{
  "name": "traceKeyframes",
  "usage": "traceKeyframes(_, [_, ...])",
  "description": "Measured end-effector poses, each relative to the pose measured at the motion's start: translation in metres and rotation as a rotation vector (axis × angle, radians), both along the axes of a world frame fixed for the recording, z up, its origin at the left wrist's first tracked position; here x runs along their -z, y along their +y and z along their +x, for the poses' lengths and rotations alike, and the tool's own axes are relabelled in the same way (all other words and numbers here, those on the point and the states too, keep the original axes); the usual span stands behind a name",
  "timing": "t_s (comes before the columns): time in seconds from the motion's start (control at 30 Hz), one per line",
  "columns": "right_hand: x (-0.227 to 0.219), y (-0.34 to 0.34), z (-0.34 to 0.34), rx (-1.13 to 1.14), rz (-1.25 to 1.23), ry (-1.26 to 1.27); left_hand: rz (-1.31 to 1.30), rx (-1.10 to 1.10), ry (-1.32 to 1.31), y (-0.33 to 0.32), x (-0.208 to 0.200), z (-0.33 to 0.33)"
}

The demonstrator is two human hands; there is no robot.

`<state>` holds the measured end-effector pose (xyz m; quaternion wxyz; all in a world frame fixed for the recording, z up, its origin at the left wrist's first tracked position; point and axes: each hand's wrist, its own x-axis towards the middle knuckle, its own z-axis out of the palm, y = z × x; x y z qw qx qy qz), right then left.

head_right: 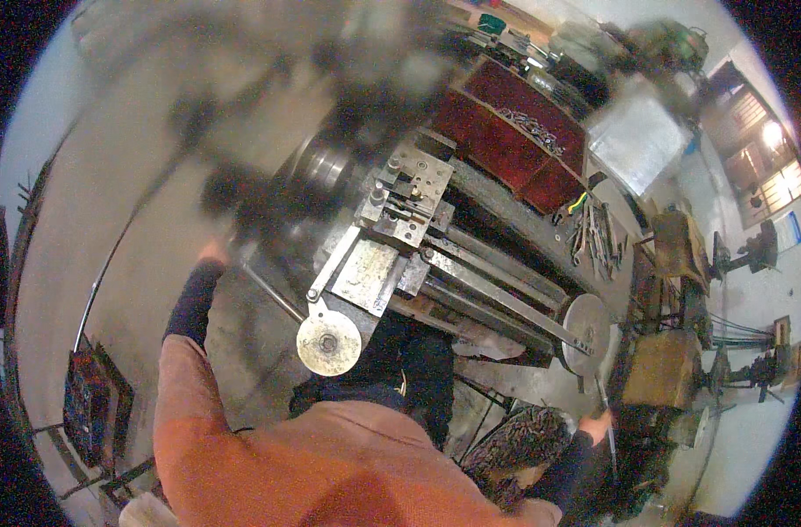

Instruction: The person operates a metal lathe, repeatedly loading small cylindrical metal pieces into the chuck, adjusting the machine with handwheels, and removing finished pieces. The person places the finished pieces into a bin filled with metal shavings.

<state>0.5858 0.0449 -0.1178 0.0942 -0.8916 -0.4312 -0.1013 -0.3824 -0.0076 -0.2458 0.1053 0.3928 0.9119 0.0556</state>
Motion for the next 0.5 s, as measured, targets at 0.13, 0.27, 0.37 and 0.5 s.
traceKeyframes(0.13, [-0.012, -0.005, -0.010, -0.036, -0.049, 0.135, -0.080, -0.021, -0.045, 0.025, -0.003, 0.013])
traceKeyframes(0.27, [-0.037, 0.011, -0.045, 0.009, -0.165, 0.092, 0.184, -0.298, 0.136, 0.041, 0.118, 0.027])
traceKeyframes(0.37, [-0.015, 0.054, -0.066, -0.088, -0.152, 0.207, 0.143, -0.231, -0.305, -0.012, 0.150, -0.096])
traceKeyframes(0.5, [-0.089, 0.044, -0.076, -0.306, 0.146, 0.219, -0.243, 0.015, -0.056, 0.023, 0.031, -0.003])
